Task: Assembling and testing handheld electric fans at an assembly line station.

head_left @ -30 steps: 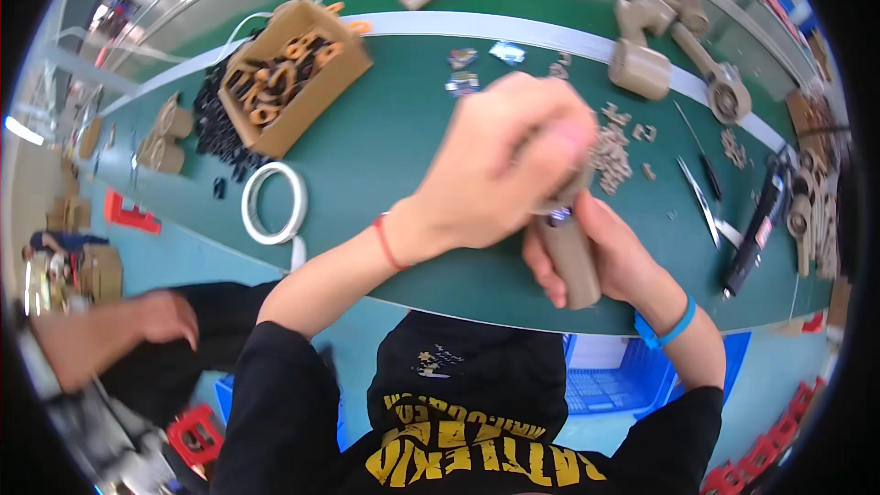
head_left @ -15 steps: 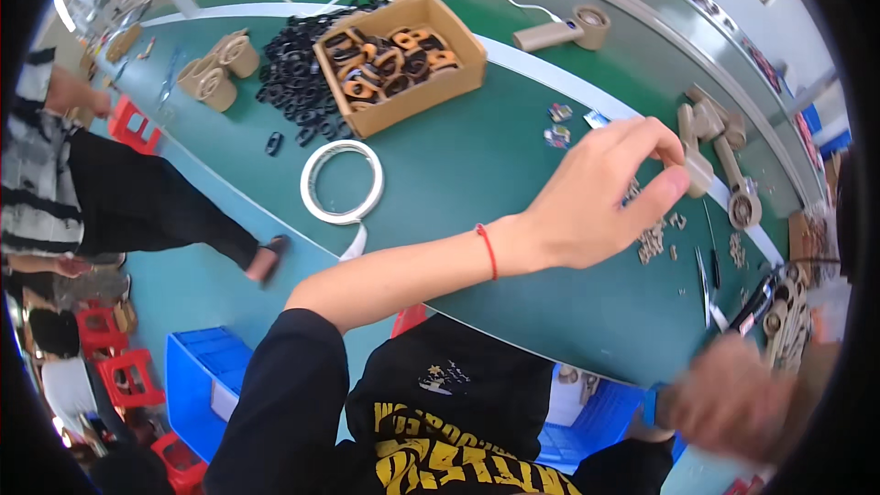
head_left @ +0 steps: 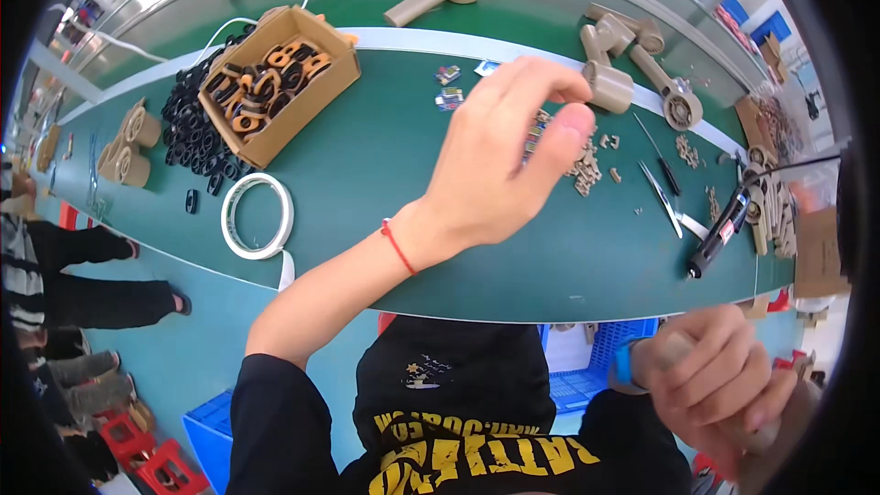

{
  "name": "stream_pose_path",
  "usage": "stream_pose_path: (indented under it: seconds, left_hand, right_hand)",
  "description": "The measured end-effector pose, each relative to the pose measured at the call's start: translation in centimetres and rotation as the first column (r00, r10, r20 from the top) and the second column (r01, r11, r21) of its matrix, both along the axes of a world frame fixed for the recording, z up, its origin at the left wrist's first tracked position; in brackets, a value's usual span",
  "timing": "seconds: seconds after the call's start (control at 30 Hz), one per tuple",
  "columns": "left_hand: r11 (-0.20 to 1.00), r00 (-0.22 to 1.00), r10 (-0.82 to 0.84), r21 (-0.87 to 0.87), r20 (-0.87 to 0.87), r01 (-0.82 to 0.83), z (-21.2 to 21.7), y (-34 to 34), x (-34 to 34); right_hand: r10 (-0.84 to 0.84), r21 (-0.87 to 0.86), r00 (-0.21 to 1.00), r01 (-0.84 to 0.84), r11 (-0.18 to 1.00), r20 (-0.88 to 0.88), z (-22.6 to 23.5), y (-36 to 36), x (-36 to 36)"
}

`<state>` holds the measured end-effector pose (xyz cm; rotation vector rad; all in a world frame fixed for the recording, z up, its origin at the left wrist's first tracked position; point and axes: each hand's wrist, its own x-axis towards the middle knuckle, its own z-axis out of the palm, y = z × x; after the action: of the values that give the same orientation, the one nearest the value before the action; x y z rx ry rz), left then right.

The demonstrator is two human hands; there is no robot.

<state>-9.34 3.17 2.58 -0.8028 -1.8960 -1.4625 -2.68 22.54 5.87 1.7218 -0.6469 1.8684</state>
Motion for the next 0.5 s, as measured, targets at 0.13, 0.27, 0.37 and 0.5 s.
stream_pose_path:
  seconds: [0.13, 0.27, 0.37, 0.5]
  left_hand:
    - [0.999, 0.992, -0.003, 0.044, 0.128, -0.003, -0.9, -0.7, 0.1]
    - [0.999, 0.994, 0.003, 0.036, 0.113, -0.007, -1.1, -0.3, -0.9]
    - [0.977, 0.944, -0.205, 0.113, 0.257, 0.182, -1.0, 0.1, -0.7]
    - [0.961, 0.901, -0.277, 0.093, 0.333, 0.261, -1.2, 0.8, -0.2]
  right_hand:
    - [-0.292, 0.222, -0.060, -0.510, 0.831, 0.955, -0.4, -3.0, -0.7]
    - [-0.056, 0.040, -0.014, -0.546, 0.837, 0.998, -3.5, -3.6, -0.9]
    - [-0.011, -0.082, -0.152, -0.596, 0.799, 0.988, -2.9, -3.3, 0.0]
    - [-0.046, 0.027, -0.017, -0.601, 0.799, 0.999, -4.7, -2.7, 0.2]
